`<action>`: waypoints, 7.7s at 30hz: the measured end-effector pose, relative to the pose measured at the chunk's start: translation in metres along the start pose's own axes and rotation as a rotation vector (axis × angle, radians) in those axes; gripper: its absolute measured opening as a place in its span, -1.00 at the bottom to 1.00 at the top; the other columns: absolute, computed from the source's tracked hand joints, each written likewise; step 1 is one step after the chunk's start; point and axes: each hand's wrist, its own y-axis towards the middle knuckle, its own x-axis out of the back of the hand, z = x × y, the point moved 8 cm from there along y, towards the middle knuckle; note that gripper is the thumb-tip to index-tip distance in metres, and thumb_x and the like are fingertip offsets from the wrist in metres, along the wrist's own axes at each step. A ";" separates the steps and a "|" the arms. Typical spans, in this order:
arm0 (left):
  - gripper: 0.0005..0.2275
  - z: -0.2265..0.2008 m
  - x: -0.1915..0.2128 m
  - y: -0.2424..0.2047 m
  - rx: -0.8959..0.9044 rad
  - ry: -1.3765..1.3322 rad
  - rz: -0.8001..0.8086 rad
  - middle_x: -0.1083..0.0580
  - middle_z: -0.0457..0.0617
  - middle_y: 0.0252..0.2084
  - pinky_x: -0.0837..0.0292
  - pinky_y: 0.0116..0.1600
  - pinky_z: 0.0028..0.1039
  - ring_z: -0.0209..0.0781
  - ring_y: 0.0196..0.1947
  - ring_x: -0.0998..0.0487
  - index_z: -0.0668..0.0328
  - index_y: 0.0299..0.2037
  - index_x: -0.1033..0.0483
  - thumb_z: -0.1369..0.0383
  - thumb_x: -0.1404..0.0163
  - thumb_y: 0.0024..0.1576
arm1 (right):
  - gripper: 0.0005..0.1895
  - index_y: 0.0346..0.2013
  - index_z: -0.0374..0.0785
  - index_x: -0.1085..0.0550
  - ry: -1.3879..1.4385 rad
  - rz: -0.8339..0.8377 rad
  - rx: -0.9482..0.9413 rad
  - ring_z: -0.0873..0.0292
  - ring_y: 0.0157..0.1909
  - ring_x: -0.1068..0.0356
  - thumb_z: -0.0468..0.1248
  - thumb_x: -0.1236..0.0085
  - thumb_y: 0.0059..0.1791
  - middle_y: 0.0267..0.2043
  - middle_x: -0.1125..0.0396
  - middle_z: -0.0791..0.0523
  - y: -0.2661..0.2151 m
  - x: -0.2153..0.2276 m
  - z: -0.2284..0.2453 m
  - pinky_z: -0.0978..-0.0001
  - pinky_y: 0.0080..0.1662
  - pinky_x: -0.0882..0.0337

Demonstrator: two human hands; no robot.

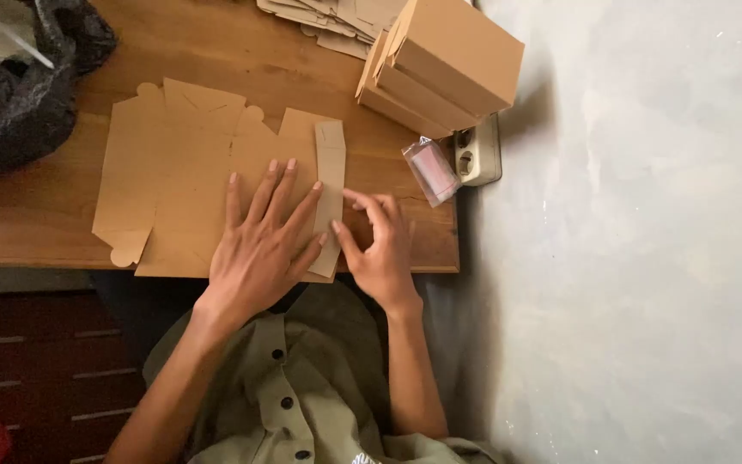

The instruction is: The person folds flat cardboard box blanks into assembled boxes by hand on a wooden table. They fold side flaps and tuck tabs into slots, then set the completed box aside and repeat the process with another blank.

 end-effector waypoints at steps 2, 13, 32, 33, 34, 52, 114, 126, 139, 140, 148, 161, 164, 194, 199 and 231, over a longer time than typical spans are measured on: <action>-0.50 0.001 -0.002 -0.001 0.007 -0.008 0.002 -0.11 0.13 0.55 0.34 0.53 0.20 0.02 0.59 0.02 -0.09 0.44 -0.28 -0.03 0.25 0.34 | -0.58 0.20 -0.05 -0.45 -0.010 -0.013 0.009 0.13 -0.09 -0.28 -0.08 -0.21 0.06 -0.12 -0.25 0.17 0.012 -0.002 -0.005 0.12 0.05 -0.18; -0.48 0.002 -0.004 0.000 0.011 -0.039 0.018 -0.10 0.13 0.55 0.30 0.51 0.23 0.03 0.59 0.03 -0.10 0.46 -0.23 -0.02 0.25 0.32 | -0.49 0.32 0.01 -0.29 -0.178 -0.070 -0.052 -0.05 -0.01 -0.28 0.01 -0.09 0.10 -0.13 -0.24 0.14 0.071 -0.015 -0.033 -0.08 0.09 -0.20; -0.50 0.002 -0.003 -0.002 -0.005 -0.058 -0.016 -0.12 0.15 0.54 0.35 0.52 0.22 0.04 0.59 0.03 -0.07 0.45 -0.27 -0.01 0.25 0.34 | -0.54 0.33 0.01 -0.33 -0.174 0.039 -0.050 0.16 -0.02 -0.19 -0.06 -0.03 0.12 -0.06 -0.13 0.21 -0.017 -0.007 0.001 0.18 0.10 -0.03; -0.50 0.002 -0.003 -0.001 -0.011 -0.046 -0.018 -0.12 0.16 0.54 0.33 0.52 0.22 0.05 0.59 0.03 -0.06 0.45 -0.26 -0.01 0.26 0.35 | -0.54 0.32 0.00 -0.35 -0.165 0.032 -0.044 0.17 -0.02 -0.17 -0.06 -0.04 0.12 -0.05 -0.13 0.21 -0.019 -0.008 0.001 0.15 0.13 -0.01; -0.50 0.002 -0.002 -0.001 -0.011 -0.046 -0.017 -0.12 0.16 0.54 0.33 0.52 0.22 0.05 0.59 0.03 -0.06 0.45 -0.26 -0.01 0.26 0.35 | -0.54 0.32 0.00 -0.35 -0.164 0.032 -0.045 0.17 -0.02 -0.17 -0.06 -0.04 0.12 -0.05 -0.13 0.21 -0.018 -0.008 0.001 0.15 0.13 -0.01; -0.50 0.001 -0.002 0.000 0.006 -0.083 0.011 -0.11 0.18 0.54 0.34 0.50 0.26 0.06 0.59 0.03 -0.05 0.45 -0.26 0.02 0.22 0.34 | -0.59 0.19 0.03 -0.42 -0.166 -0.036 0.047 -0.05 0.01 -0.36 -0.04 -0.18 0.06 -0.17 -0.25 0.16 0.075 -0.015 -0.039 -0.07 0.09 -0.24; -0.44 0.005 -0.006 -0.002 0.001 -0.083 -0.019 -0.12 0.19 0.52 0.34 0.51 0.22 0.06 0.58 0.03 0.01 0.50 -0.16 0.00 0.24 0.34 | -0.88 -0.27 -0.07 -0.28 -0.153 0.058 0.131 0.09 -0.11 -0.20 -0.31 -0.03 0.08 -0.09 -0.16 0.16 -0.025 0.000 0.026 0.27 -0.02 -0.17; -0.42 0.014 0.034 -0.008 -0.010 -0.640 -0.176 -0.27 0.12 0.41 0.06 0.49 0.13 0.09 0.45 -0.23 0.15 0.48 -0.12 0.15 0.03 0.30 | -0.76 -0.26 -0.23 -0.53 -0.364 -0.009 0.535 -0.24 0.46 -0.09 -0.46 -0.27 -0.20 0.43 -0.14 -0.05 0.015 0.015 0.042 -0.11 0.34 -0.14; -0.85 -0.055 0.113 -0.072 -0.485 -0.690 -0.613 -0.62 -0.05 -0.03 -0.44 0.09 -0.26 -0.06 -0.02 -0.66 0.12 -0.08 -0.58 0.37 0.01 0.21 | -0.83 -0.28 -0.20 -0.42 0.252 -0.457 0.136 0.38 -0.42 -0.33 -0.30 -0.28 -0.03 -0.44 -0.35 0.23 -0.007 0.057 0.023 0.51 -0.28 -0.44; -0.74 -0.050 0.096 -0.058 -0.341 -0.568 -0.484 -0.53 -0.02 0.14 -0.33 0.20 -0.15 0.01 0.11 -0.56 0.06 0.08 -0.51 0.25 -0.02 0.22 | -0.80 -0.32 -0.22 -0.42 0.314 -0.449 -0.009 0.38 -0.50 -0.36 -0.26 -0.32 -0.06 -0.51 -0.38 0.19 -0.006 0.048 0.007 0.53 -0.42 -0.39; -0.40 0.004 0.014 -0.031 -0.169 -0.138 -0.103 -0.13 0.10 0.53 0.09 0.51 0.05 0.07 0.54 -0.07 -0.13 0.46 -0.16 0.03 0.02 0.20 | -0.71 -0.39 -0.22 -0.62 0.381 -0.028 -0.400 0.45 -0.47 -0.27 -0.04 -0.33 -0.11 -0.45 -0.45 0.27 -0.018 -0.002 -0.004 0.46 -0.43 -0.34; -0.63 0.027 0.024 -0.027 -0.313 -0.308 0.068 -0.26 0.10 0.46 -0.04 0.44 0.00 -0.01 0.48 -0.20 -0.08 0.20 -0.53 0.23 -0.03 0.17 | -0.66 -0.50 -0.15 -0.36 -0.061 -0.186 -0.035 0.28 -0.60 -0.21 -0.04 -0.18 0.02 -0.63 -0.29 0.25 -0.025 0.023 0.012 0.34 -0.44 -0.26; -0.63 0.032 0.031 -0.026 -0.301 -0.326 0.113 -0.26 0.07 0.47 -0.03 0.44 0.03 -0.02 0.47 -0.21 -0.08 0.16 -0.57 0.26 -0.04 0.12 | -0.78 -0.36 -0.21 -0.47 -0.069 -0.233 0.110 0.20 -0.42 -0.29 -0.13 -0.19 0.03 -0.45 -0.35 0.19 -0.026 0.026 0.017 0.31 -0.28 -0.31; -0.55 0.000 0.008 -0.024 0.027 0.015 -0.255 -0.32 0.14 0.44 -0.02 0.53 -0.06 0.01 0.50 -0.23 0.10 0.28 -0.39 0.09 -0.01 0.25 | -0.73 0.02 -0.10 -0.55 0.029 -0.145 0.023 -0.10 0.43 -0.20 -0.15 -0.22 0.05 0.24 -0.32 0.12 -0.013 -0.005 0.006 -0.22 0.42 0.05; -0.56 0.001 0.010 -0.026 0.032 0.058 -0.264 -0.30 0.12 0.45 0.01 0.54 -0.10 -0.02 0.51 -0.21 0.08 0.28 -0.39 0.06 0.03 0.27 | -0.75 0.00 -0.06 -0.56 -0.031 -0.144 0.022 -0.05 0.41 -0.23 -0.13 -0.23 0.04 0.20 -0.33 0.18 -0.011 -0.005 0.005 -0.18 0.41 -0.01; -0.53 0.001 0.008 -0.024 0.025 0.075 -0.236 -0.29 0.12 0.46 -0.06 0.54 -0.06 -0.01 0.51 -0.21 0.09 0.32 -0.39 0.06 0.03 0.28 | -0.75 0.06 -0.06 -0.52 -0.054 -0.138 0.054 -0.06 0.43 -0.20 -0.17 -0.17 0.08 0.22 -0.29 0.19 -0.010 -0.011 0.002 -0.20 0.41 0.01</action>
